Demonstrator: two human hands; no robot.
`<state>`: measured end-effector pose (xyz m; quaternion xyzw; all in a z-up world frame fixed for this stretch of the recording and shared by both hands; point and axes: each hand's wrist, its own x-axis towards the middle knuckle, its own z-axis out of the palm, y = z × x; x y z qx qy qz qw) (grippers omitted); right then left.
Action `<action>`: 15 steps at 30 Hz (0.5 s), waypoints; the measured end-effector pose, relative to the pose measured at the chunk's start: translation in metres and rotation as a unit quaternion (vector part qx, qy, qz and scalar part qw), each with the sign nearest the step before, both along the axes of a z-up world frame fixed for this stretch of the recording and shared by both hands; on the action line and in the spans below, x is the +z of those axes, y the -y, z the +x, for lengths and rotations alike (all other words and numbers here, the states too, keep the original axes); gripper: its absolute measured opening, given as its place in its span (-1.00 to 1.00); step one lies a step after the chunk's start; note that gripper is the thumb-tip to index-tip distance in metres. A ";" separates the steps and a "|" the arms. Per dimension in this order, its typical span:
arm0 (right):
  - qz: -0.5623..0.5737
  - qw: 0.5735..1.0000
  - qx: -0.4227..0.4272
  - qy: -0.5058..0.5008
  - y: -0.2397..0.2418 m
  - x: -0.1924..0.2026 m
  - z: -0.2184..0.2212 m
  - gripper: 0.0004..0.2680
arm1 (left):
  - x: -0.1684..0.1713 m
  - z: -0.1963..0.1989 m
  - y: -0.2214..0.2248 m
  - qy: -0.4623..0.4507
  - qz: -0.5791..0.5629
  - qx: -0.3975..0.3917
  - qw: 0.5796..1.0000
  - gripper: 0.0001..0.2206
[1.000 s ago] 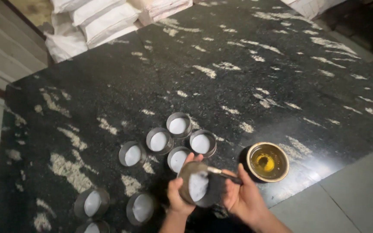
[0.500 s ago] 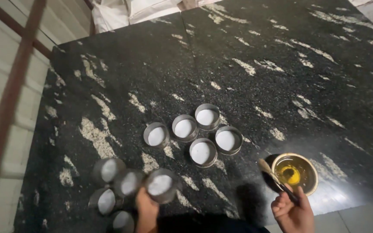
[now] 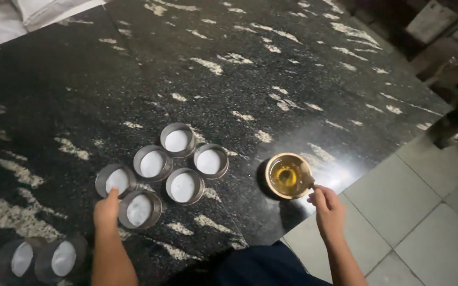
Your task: The recorder prepares small cake tins by placing paper liners in them and then brushing the inside of each tin with oil.
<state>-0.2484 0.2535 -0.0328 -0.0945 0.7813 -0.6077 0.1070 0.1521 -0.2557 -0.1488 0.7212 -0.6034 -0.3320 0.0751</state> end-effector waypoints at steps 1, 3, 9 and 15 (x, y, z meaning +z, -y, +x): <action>0.026 1.000 0.005 -0.010 -0.001 -0.002 0.001 -0.79 | 0.000 -0.003 0.007 -0.032 0.018 -0.010 0.999 -0.37; 0.043 0.999 0.007 -0.022 -0.001 -0.009 0.001 -0.79 | -0.004 0.001 0.019 -0.055 0.039 0.012 0.998 -0.46; 0.116 0.992 0.033 -0.044 0.005 -0.011 0.004 -0.78 | 0.071 0.030 -0.020 -0.243 -0.144 0.009 0.959 -0.72; 0.120 0.991 0.039 -0.046 0.006 0.013 0.010 -0.78 | 0.090 0.089 -0.096 -0.241 -0.229 -0.228 0.915 -0.67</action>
